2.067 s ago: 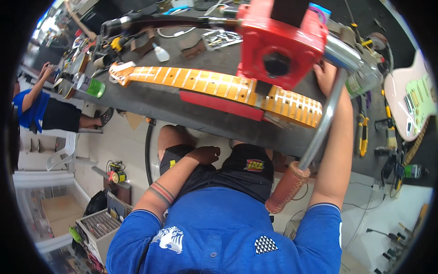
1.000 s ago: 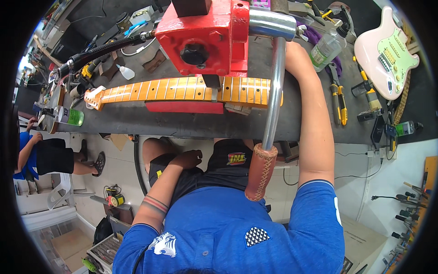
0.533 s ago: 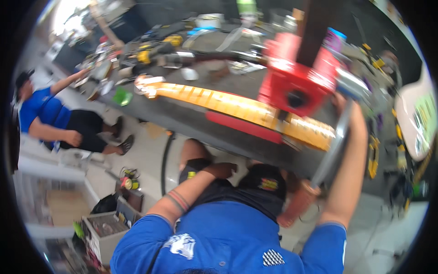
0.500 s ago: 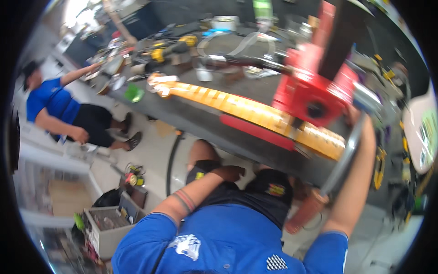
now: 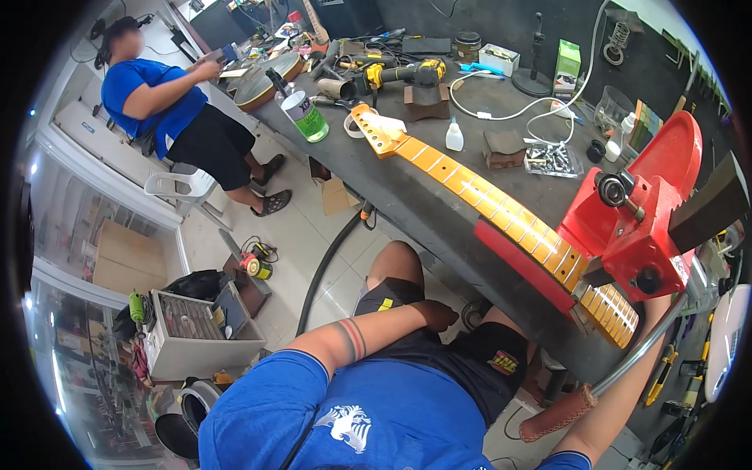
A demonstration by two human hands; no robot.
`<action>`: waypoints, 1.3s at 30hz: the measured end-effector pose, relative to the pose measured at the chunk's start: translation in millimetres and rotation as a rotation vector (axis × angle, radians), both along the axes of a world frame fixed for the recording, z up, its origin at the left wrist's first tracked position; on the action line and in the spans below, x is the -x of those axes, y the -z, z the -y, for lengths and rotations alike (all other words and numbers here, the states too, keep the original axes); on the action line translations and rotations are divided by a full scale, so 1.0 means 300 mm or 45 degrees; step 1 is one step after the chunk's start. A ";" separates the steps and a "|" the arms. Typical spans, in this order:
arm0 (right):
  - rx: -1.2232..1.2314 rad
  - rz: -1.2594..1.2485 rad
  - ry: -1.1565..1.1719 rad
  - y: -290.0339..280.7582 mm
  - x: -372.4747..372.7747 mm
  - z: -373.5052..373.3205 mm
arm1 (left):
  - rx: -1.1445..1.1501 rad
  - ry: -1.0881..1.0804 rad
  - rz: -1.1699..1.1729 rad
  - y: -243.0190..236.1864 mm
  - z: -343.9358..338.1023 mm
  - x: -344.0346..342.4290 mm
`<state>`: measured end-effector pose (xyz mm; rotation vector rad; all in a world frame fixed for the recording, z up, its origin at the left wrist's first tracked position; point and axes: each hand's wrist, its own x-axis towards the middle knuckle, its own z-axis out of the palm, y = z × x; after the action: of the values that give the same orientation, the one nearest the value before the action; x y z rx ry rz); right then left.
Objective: The person applies adhesive from a small bottle to the frets of a guitar neck, then uses a red clamping tool and a lever to press the frets into place.
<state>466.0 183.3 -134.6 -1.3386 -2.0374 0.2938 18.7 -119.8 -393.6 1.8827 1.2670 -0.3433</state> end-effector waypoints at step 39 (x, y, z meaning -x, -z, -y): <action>-0.041 0.032 0.036 -0.046 0.031 0.066 | 1.957 -0.766 1.015 -1.190 1.197 0.478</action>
<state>456.6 163.5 -120.8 -1.3565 -2.0333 0.2315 -124.7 -478.8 -36.5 0.1989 0.5452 -0.1071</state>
